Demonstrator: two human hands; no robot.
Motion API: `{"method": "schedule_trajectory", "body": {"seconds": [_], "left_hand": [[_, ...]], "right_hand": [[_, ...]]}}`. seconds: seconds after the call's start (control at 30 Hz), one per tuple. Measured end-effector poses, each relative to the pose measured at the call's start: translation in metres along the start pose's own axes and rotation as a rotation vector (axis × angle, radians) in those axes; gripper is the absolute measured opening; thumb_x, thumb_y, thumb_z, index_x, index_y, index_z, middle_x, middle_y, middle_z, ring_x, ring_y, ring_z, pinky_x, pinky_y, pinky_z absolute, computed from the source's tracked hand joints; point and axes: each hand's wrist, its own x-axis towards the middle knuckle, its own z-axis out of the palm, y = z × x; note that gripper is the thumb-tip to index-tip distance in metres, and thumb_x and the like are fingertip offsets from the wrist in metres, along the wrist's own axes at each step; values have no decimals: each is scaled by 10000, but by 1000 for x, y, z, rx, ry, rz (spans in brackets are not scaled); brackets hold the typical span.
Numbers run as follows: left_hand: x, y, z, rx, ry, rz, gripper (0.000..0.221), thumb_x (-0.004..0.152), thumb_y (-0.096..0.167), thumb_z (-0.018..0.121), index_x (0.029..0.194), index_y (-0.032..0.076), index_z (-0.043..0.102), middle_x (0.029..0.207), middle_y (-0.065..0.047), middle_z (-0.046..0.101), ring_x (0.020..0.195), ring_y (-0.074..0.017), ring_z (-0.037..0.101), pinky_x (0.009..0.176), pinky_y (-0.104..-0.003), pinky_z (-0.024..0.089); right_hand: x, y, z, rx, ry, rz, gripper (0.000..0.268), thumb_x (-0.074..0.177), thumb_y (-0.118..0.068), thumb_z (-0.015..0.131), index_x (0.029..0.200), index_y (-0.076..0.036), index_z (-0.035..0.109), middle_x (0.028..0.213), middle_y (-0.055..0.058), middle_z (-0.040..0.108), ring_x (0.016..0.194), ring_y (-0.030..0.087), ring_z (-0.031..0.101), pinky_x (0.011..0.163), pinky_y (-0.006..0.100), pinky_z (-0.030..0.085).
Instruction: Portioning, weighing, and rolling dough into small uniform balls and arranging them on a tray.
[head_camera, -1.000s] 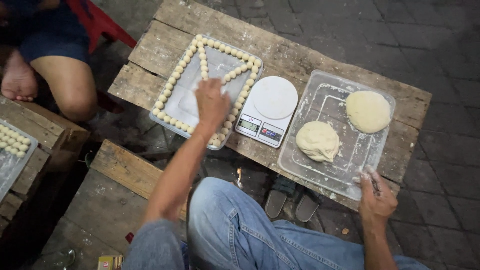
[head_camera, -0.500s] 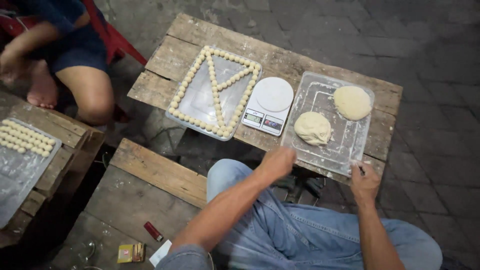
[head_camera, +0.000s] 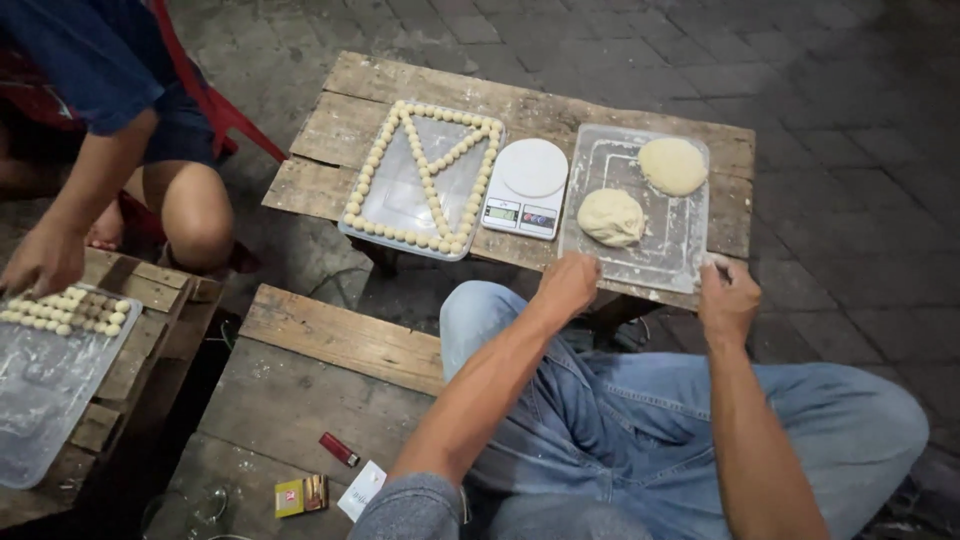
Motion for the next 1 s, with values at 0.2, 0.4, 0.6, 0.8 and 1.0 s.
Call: {"method": "schedule_trajectory", "body": {"seconds": [0.2,0.4,0.6,0.8,1.0], "left_hand": [[-26,33,-26,17,-125,48,205,843,153,720,947,-18,764,880,-274,742,926,-489,743,767,-565,600],[-36,45,-32,-1,-144,-10,224,872,190,711,989,7,766,924,-256,749,953,-471,747,800,-542,607],[-2,-9,12,31,-147,-85,229,892,218,683,998,35,769,923,-227,749,944,-447,754,787,-532,621],[9,29,3,81,-121,90,59,841,37,633,816,-14,651,830,-229,702,838,-466,689,680,-559,550],[73,56,19,164,-96,303,160,661,-49,667,812,-39,719,823,-183,708,780,-437,711,530,-555,506]], "right_hand": [[-11,-33,0,122,27,9,268,942,-181,756,1171,-45,783,979,220,741,864,335,735,707,465,555],[-10,-38,-4,308,-79,43,259,976,-111,729,1188,38,733,845,234,716,710,228,721,585,381,578],[8,8,11,211,-176,95,234,960,-145,745,1158,-21,759,806,188,714,683,224,716,616,365,601],[43,-27,9,241,-361,182,256,991,-177,702,1187,-18,748,850,37,698,711,106,675,681,239,583],[83,-34,29,78,-477,-154,213,1046,-139,695,1225,-41,756,940,76,722,840,126,647,824,281,514]]}}
